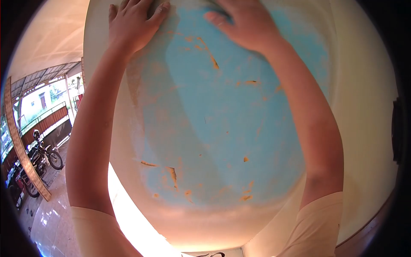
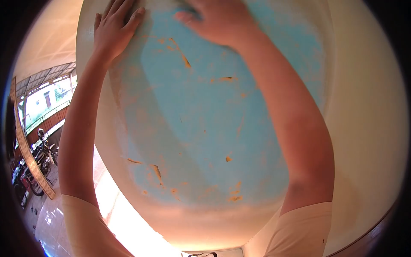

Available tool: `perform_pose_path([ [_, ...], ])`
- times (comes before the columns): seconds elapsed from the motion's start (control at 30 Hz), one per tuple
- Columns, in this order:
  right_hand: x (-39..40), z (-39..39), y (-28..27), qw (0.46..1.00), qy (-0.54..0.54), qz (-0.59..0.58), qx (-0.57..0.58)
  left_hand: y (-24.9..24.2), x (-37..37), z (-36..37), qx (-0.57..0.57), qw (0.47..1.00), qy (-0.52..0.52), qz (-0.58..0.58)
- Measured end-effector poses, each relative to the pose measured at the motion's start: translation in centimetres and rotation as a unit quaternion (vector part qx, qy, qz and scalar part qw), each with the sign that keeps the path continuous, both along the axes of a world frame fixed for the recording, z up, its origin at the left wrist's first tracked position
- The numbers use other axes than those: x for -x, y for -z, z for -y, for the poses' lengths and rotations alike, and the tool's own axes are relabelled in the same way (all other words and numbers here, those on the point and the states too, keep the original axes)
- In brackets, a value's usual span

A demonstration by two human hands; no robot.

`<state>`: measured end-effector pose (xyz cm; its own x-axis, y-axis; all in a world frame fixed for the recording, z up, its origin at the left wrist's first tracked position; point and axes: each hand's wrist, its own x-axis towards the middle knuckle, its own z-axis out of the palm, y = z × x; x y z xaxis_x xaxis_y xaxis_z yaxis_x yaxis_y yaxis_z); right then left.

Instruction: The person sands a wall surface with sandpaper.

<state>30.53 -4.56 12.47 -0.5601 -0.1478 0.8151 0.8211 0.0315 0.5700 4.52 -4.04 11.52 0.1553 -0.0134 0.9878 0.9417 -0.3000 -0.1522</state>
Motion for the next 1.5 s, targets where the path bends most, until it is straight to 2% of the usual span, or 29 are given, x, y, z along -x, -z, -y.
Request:
perform_pose_path([
  [0.03,-1.9,-0.7,-0.8,0.998,0.005,-0.046,-0.042,-0.2,0.2,-0.2,0.004,1.000,-0.009,-0.005],
  [0.1,-4.5,1.2,-2.3,0.972,0.011,-0.232,0.036,0.1,0.0,0.3,0.011,1.000,-0.005,-0.005],
  [0.2,-4.9,0.5,-2.0,0.967,0.047,-0.250,-0.002,-0.2,0.0,0.1,0.033,0.999,-0.026,0.000],
  [0.27,-2.2,2.5,1.6,0.987,0.054,-0.146,0.046,-0.4,-0.8,-0.1,0.043,0.998,-0.052,-0.001],
  [0.3,-2.8,2.3,2.3,0.986,0.054,-0.150,0.045,-0.5,-1.4,-0.1,0.034,0.998,-0.052,0.011],
  [0.37,-4.1,1.2,3.3,0.995,0.034,0.076,0.060,-0.3,-2.6,-0.3,0.022,0.998,-0.052,0.025],
  [0.4,-5.2,1.5,2.9,0.995,0.033,0.074,0.061,0.2,-3.9,-0.3,0.020,0.998,-0.057,0.006],
  [0.47,-8.5,2.1,0.4,0.982,0.091,-0.150,0.066,1.3,-6.2,-0.6,0.016,0.998,-0.059,-0.014],
  [0.53,-11.7,2.1,-2.0,0.968,0.010,-0.251,0.027,2.6,-8.1,-1.2,-0.046,0.991,-0.053,-0.110],
  [0.63,-9.6,1.2,-1.7,0.953,0.065,-0.296,0.013,2.9,-9.2,-1.3,-0.062,0.990,-0.041,-0.122],
  [0.7,-6.2,3.2,2.5,0.984,0.076,-0.150,0.063,3.1,-9.5,-0.9,-0.054,0.991,-0.042,-0.115],
  [0.73,-6.9,3.7,3.0,0.983,0.080,-0.154,0.062,3.0,-9.7,-0.5,-0.056,0.991,-0.037,-0.118],
  [0.8,-8.8,4.3,3.8,0.989,0.056,-0.035,0.129,3.2,-9.7,0.0,-0.006,0.994,-0.049,-0.100],
  [0.83,-10.7,3.2,2.6,0.990,0.082,-0.081,0.077,3.3,-9.7,-0.2,-0.030,0.993,-0.036,-0.109],
  [0.9,-13.9,2.7,-0.2,0.955,0.061,-0.283,0.069,3.8,-10.2,0.7,-0.023,0.993,-0.035,-0.107],
  [1.0,-14.0,2.1,0.0,0.945,0.091,-0.309,0.053,3.4,-9.7,-0.1,-0.020,0.993,-0.039,-0.109],
  [1.03,-13.4,1.7,0.8,0.960,0.097,-0.257,0.054,3.3,-9.6,-0.1,-0.021,0.992,-0.041,-0.114],
  [1.07,-12.9,1.6,2.0,0.961,0.098,-0.255,0.054,3.5,-9.7,0.0,-0.021,0.993,-0.041,-0.111],
  [1.13,-12.7,1.2,3.9,0.975,0.163,-0.147,0.032,4.0,-10.4,1.1,-0.010,0.995,-0.041,-0.095],
  [1.2,-14.6,1.5,2.9,0.975,0.150,-0.151,0.072,4.0,-10.3,1.0,-0.009,0.994,-0.041,-0.098],
  [1.27,-16.1,0.8,1.9,0.960,0.108,-0.258,0.026,4.1,-10.5,1.2,-0.009,0.995,-0.035,-0.097],
  [1.3,-15.7,0.9,2.5,0.959,0.113,-0.259,0.030,4.2,-10.7,1.6,-0.005,0.995,-0.031,-0.094],
  [1.4,-12.6,1.8,7.2,0.975,0.085,-0.200,0.038,4.3,-10.7,1.3,-0.003,0.995,-0.034,-0.095],
  [1.47,-11.4,2.1,11.7,0.997,0.043,-0.044,0.038,4.8,-10.5,0.8,-0.001,0.995,-0.042,-0.092],
  [1.5,-12.3,1.8,12.1,0.997,0.043,-0.043,0.040,5.2,-10.4,0.7,0.004,0.994,-0.037,-0.104],
])
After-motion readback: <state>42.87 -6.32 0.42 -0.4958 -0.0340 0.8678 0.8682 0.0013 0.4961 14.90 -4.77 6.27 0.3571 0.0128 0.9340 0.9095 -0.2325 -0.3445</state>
